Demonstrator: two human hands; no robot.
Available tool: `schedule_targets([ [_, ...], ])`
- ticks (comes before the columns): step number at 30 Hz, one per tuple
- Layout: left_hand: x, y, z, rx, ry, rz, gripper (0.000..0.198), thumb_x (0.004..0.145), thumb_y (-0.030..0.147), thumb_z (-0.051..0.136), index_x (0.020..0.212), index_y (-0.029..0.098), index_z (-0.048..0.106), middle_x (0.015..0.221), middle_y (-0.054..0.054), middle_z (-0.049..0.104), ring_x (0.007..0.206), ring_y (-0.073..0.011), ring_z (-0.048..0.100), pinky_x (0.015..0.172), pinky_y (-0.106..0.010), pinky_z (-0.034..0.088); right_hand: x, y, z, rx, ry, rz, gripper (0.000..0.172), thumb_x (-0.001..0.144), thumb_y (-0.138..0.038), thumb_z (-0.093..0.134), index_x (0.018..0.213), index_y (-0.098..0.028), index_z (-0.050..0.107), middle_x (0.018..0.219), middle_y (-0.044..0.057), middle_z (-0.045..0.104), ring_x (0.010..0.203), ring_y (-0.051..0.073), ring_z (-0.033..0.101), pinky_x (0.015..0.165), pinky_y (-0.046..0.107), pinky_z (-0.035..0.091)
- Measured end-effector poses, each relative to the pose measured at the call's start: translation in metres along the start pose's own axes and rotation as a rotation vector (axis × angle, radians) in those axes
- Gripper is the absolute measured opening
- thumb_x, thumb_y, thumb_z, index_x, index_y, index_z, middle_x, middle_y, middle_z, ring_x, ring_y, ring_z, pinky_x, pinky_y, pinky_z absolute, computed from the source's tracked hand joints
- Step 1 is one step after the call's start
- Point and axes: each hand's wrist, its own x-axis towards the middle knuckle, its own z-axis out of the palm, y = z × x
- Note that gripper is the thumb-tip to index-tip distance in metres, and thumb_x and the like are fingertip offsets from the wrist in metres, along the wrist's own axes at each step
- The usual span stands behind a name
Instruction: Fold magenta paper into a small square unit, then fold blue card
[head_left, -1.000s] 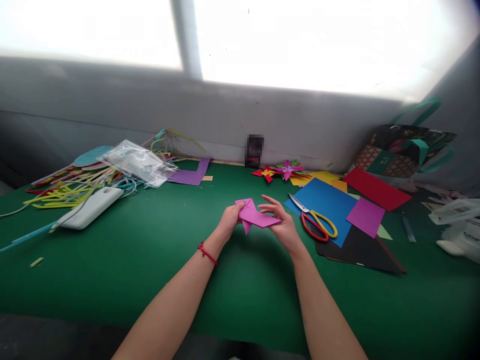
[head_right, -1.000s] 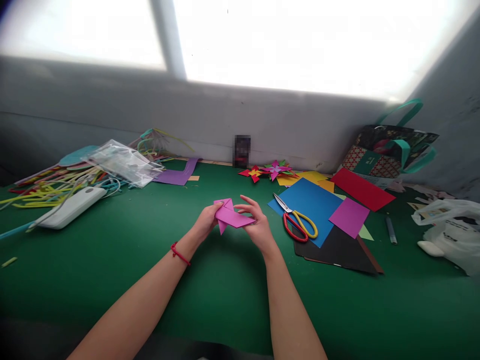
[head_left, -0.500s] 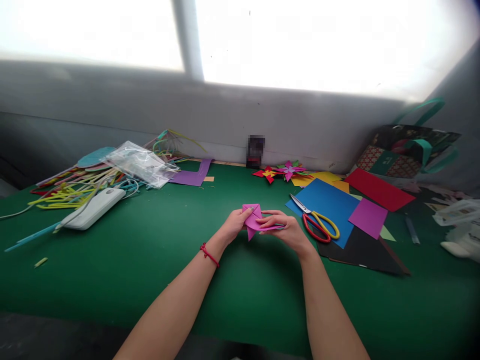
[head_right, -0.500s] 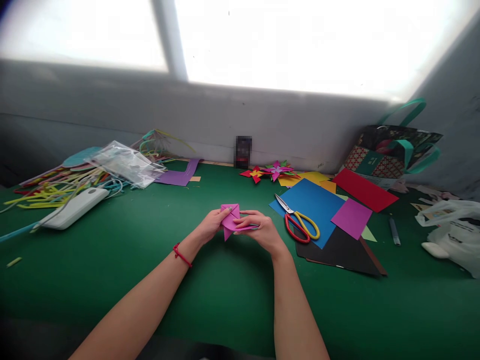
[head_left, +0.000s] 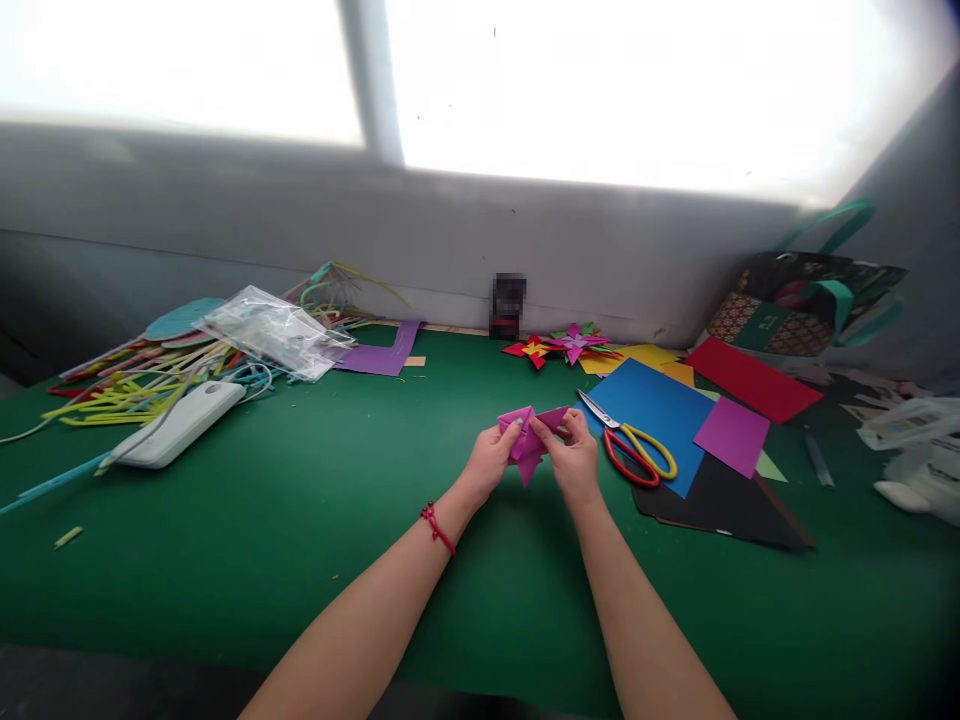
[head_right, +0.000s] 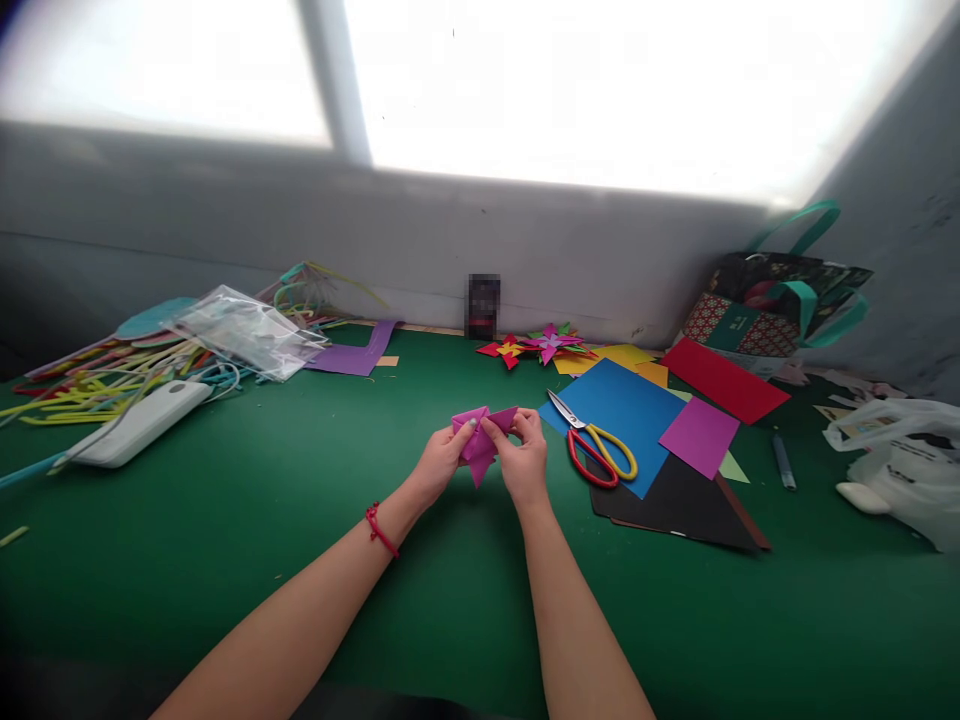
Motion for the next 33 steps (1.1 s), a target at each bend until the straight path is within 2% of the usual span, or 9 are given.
schedule_targets([
  [2,0.002,-0.003,0.0,0.041,0.001,0.038,0.039,0.069,0.05,0.059,0.07,0.011,0.058,0.059,0.0,0.053,0.055,-0.0103,0.048,0.058,-0.025,0.042,-0.002,-0.001,0.003,-0.011,0.029,-0.005,0.022,0.07,-0.04,0.064,0.074,-0.019,0.062,0.103,0.007,0.054,0.081,0.018,0.054,0.065,0.027,0.047],
  [3,0.003,-0.005,-0.001,0.055,0.0,0.051,0.04,0.068,0.05,0.059,0.068,0.011,0.057,0.058,0.0,0.052,0.054,-0.0097,0.046,0.057,-0.024,0.04,-0.003,-0.002,0.005,-0.006,0.033,0.009,0.022,0.071,-0.04,0.063,0.077,-0.019,0.062,0.102,0.007,0.055,0.08,0.017,0.054,0.065,0.027,0.047],
  [5,0.004,-0.006,-0.002,0.065,-0.004,0.063,0.04,0.068,0.05,0.06,0.068,0.011,0.057,0.059,0.0,0.051,0.055,-0.0095,0.045,0.056,-0.023,0.038,-0.007,-0.003,0.009,0.005,0.051,0.045,0.024,0.073,-0.041,0.06,0.08,-0.019,0.06,0.086,0.004,0.058,0.072,0.016,0.053,0.062,0.026,0.045],
  [8,0.005,-0.006,-0.002,0.077,-0.006,0.07,0.039,0.069,0.049,0.059,0.072,0.01,0.058,0.06,0.0,0.05,0.056,-0.0097,0.043,0.056,-0.023,0.037,-0.011,-0.004,0.014,-0.032,0.133,0.053,0.025,0.074,-0.042,0.059,0.072,-0.018,0.055,0.065,-0.001,0.053,0.062,0.014,0.048,0.059,0.025,0.041],
  [16,-0.001,-0.002,0.009,0.055,-0.012,0.079,0.037,0.071,0.047,0.058,0.071,0.01,0.058,0.058,0.002,0.046,0.055,-0.0082,0.039,0.054,-0.022,0.033,-0.016,-0.012,0.02,-0.254,0.336,-0.002,0.027,0.077,-0.041,0.056,0.067,-0.018,0.048,0.061,-0.004,0.047,0.057,0.011,0.042,0.056,0.023,0.035],
  [25,-0.004,0.001,0.008,-0.013,0.015,0.043,0.037,0.069,0.047,0.06,0.07,0.01,0.057,0.057,0.003,0.045,0.054,-0.0076,0.038,0.054,-0.022,0.033,-0.018,-0.017,0.023,-0.231,0.3,-0.024,0.025,0.08,-0.04,0.053,0.068,-0.019,0.045,0.063,-0.004,0.047,0.058,0.011,0.042,0.056,0.022,0.034],
  [33,-0.01,0.002,0.01,0.234,0.119,0.175,0.037,0.076,0.046,0.052,0.061,0.012,0.053,0.053,0.003,0.043,0.052,-0.0081,0.035,0.05,-0.021,0.028,-0.016,-0.015,0.024,-0.309,0.296,-0.051,0.026,0.077,-0.042,0.055,0.066,-0.02,0.046,0.062,-0.003,0.049,0.058,0.013,0.042,0.057,0.024,0.034],
])
